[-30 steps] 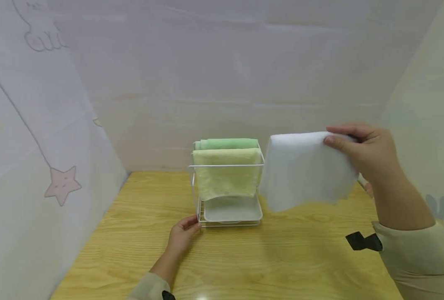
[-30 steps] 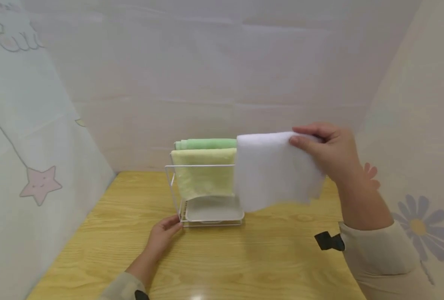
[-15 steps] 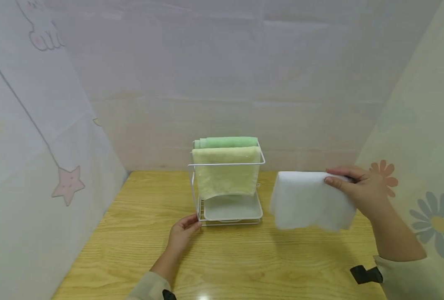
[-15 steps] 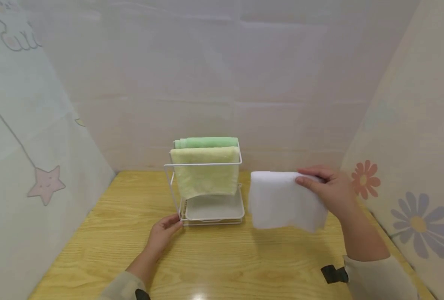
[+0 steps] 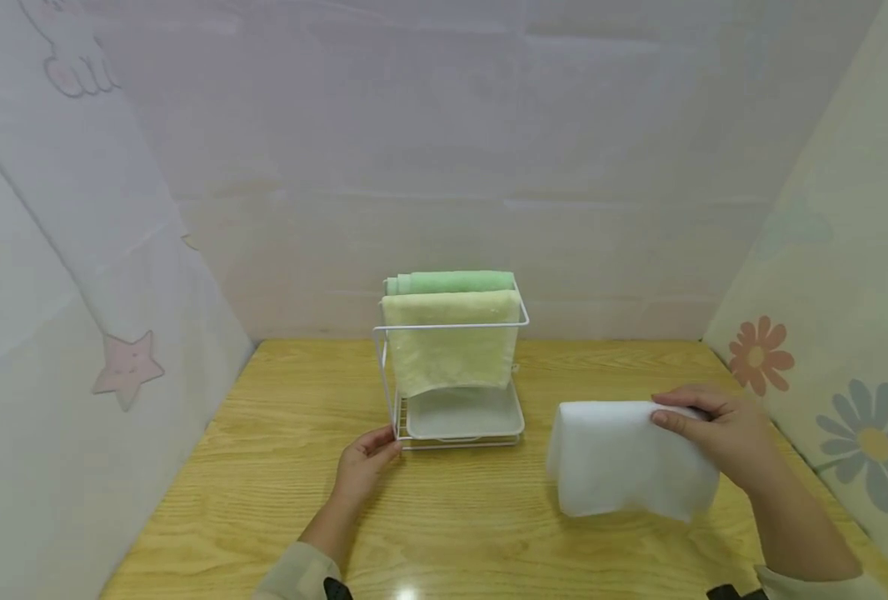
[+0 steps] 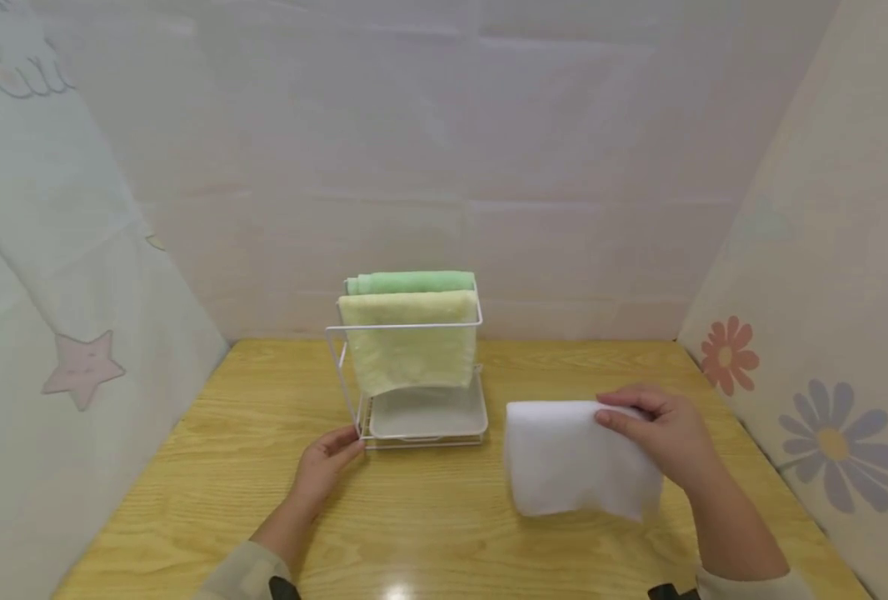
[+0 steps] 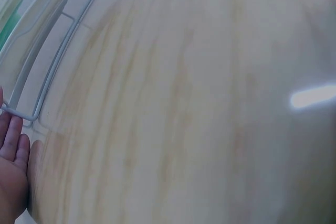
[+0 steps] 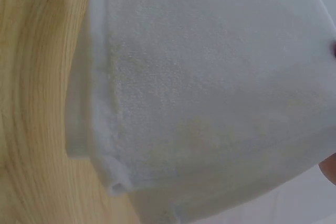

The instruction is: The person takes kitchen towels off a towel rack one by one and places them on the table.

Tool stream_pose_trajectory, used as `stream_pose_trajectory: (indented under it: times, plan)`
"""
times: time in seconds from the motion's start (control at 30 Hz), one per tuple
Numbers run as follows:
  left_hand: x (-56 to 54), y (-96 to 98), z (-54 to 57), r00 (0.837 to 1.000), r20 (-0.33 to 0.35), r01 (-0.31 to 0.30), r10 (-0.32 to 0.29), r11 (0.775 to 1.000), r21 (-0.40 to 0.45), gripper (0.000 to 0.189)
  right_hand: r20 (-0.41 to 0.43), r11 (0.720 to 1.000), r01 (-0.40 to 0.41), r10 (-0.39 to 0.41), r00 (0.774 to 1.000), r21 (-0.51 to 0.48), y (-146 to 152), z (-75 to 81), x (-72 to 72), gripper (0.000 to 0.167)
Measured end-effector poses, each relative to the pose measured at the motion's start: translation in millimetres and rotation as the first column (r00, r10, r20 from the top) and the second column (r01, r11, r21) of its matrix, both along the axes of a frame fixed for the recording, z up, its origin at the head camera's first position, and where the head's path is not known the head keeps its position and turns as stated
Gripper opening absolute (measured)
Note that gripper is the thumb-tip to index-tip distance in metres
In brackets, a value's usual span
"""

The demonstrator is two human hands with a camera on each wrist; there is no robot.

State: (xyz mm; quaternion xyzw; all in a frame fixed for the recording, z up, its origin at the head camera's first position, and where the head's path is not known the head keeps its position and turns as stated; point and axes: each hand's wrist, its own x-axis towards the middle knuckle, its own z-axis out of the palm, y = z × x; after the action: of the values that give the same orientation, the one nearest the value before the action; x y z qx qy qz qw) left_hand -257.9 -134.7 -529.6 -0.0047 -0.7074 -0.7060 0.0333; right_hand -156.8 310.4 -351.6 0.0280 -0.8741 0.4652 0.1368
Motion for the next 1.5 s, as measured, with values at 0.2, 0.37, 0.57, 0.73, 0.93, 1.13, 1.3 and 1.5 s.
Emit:
stream_pose_trajectory:
  times: [0.2, 0.37, 0.57, 0.73, 0.93, 1.13, 1.3, 1.5]
  plan:
    - [0.8, 0.1, 3.4, 1.000, 0.007, 0.000, 0.000, 1.000, 0.005, 0.038, 0.107, 1.000, -0.024, 0.022, 0.994, 0.016, 3, -17.5, -7.2, 0.026]
    - [0.5, 0.1, 4.0, 1.000, 0.016, 0.006, -0.006, 1.000, 0.005, 0.038, 0.194, 0.996, 0.005, -0.023, 0.981, 0.094, 7, -31.0, -23.3, 0.043]
    - [0.4, -0.4, 1.9, 1.000, 0.011, 0.008, -0.008, 1.000, -0.006, 0.037, 0.220, 0.992, 0.017, -0.044, 0.975, 0.126, 14, -46.3, -44.1, 0.052]
    - [0.5, -0.8, 1.1, 1.000, 0.021, 0.005, -0.005, 1.000, -0.004, 0.039, 0.199, 0.989, 0.013, -0.043, 0.979, 0.150, 15, -60.1, -62.4, 0.053]
    - [-0.2, -1.7, -0.2, 0.999, 0.047, 0.012, -0.011, 0.999, -0.030, 0.039, 0.212, 0.989, 0.021, -0.052, 0.976, 0.149, 17, -76.8, -80.4, 0.056]
    - [0.2, -2.5, -0.2, 0.999, 0.047, 0.012, -0.011, 0.999, -0.031, 0.039, 0.269, 0.990, 0.035, -0.071, 0.960, 0.137, 23, -98.7, -96.6, 0.059]
    - [2.3, -5.2, -4.6, 0.996, -0.082, 0.048, -0.047, 0.999, 0.013, 0.038, 0.290, 0.993, 0.046, -0.076, 0.954, 0.110, 30, -115.1, -106.9, 0.064]
    - [0.0, -2.0, -2.4, 1.000, 0.026, 0.011, -0.011, 1.000, -0.020, 0.039, 0.309, 0.991, 0.053, -0.090, 0.947, 0.127, 36, -127.2, -114.9, 0.055]
